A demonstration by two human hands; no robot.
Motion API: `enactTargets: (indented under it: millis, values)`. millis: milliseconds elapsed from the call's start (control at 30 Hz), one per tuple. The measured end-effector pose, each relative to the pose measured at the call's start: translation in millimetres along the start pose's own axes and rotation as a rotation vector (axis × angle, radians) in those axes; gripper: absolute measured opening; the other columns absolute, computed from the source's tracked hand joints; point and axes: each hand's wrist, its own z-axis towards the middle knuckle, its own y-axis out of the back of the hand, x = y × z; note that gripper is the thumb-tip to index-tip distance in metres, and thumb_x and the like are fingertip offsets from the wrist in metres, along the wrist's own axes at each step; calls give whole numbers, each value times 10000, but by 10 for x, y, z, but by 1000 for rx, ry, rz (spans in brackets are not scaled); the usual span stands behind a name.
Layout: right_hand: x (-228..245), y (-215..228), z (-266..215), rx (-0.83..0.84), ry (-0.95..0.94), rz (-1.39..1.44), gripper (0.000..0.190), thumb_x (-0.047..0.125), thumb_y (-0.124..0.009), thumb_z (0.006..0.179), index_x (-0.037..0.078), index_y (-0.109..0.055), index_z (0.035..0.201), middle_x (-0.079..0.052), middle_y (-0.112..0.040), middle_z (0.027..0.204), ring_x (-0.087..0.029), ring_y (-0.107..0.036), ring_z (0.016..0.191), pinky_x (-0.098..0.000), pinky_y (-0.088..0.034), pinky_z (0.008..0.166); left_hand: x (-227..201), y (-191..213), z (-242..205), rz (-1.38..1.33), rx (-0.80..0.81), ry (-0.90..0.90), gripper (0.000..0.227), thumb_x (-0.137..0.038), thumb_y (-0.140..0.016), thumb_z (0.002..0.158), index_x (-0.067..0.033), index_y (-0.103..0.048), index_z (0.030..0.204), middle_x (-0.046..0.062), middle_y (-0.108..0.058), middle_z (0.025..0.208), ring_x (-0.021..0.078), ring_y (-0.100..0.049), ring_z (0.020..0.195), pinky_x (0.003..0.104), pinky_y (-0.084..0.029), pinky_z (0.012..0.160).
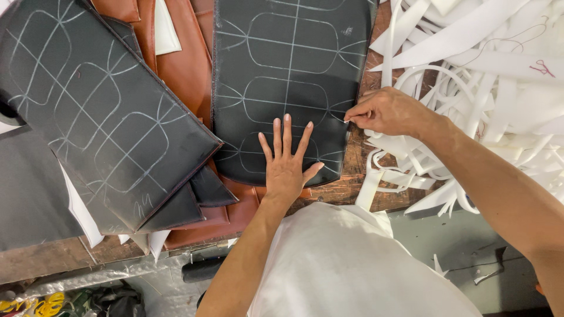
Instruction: The person uses a piece of chalk to mark grid patterns and curves on black upholstery fabric panels at a workbench, periodically moving the panels and stacking them.
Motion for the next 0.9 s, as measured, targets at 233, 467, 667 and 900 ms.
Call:
enactTargets:
  millis: [233, 467, 667, 900]
  values:
    - [-88, -33, -126, -1, -19, 17, 236, 144, -728, 868, 163, -813, 1088, -77, -776, 929, -211, -711, 690, -338, -596, 665, -5, 15, 9, -17, 31, 5, 991, -697, -619, 876, -261, -179, 1649, 262, -79, 1687, 439, -62, 1570, 721, -86, 1217]
    - [-70, -88, -350, -174, 48, 133, 215, 126, -759, 884, 116, -804, 1094, -94, -789, 974, -188, -728, 762, -324, -582, 675, -40, 90, -21, -1, 54, 6, 988, -667, -624, 881, -239, -176, 1650, 270, -84, 1683, 445, -69, 1566, 714, -85, 1212]
    - [117, -315, -223, -550, -167, 663, 228, 72, -674, 1000, 61, -744, 1217, -92, -773, 1076, -96, -737, 899, -218, -609, 786, -208, 105, -276, 60, 118, 28, 955, -680, -550, 909, -215, -161, 1646, 289, -71, 1671, 463, -60, 1549, 722, -72, 1185]
    - [331, -507, 30, -657, -81, 528, 233, 67, -675, 1011, 34, -733, 1234, -110, -764, 1064, -129, -736, 886, -237, -562, 725, -209, 30, -386, 32, 159, 22, 929, -678, -512, 934, -207, -145, 1646, 306, -57, 1664, 479, -40, 1543, 734, -59, 1169]
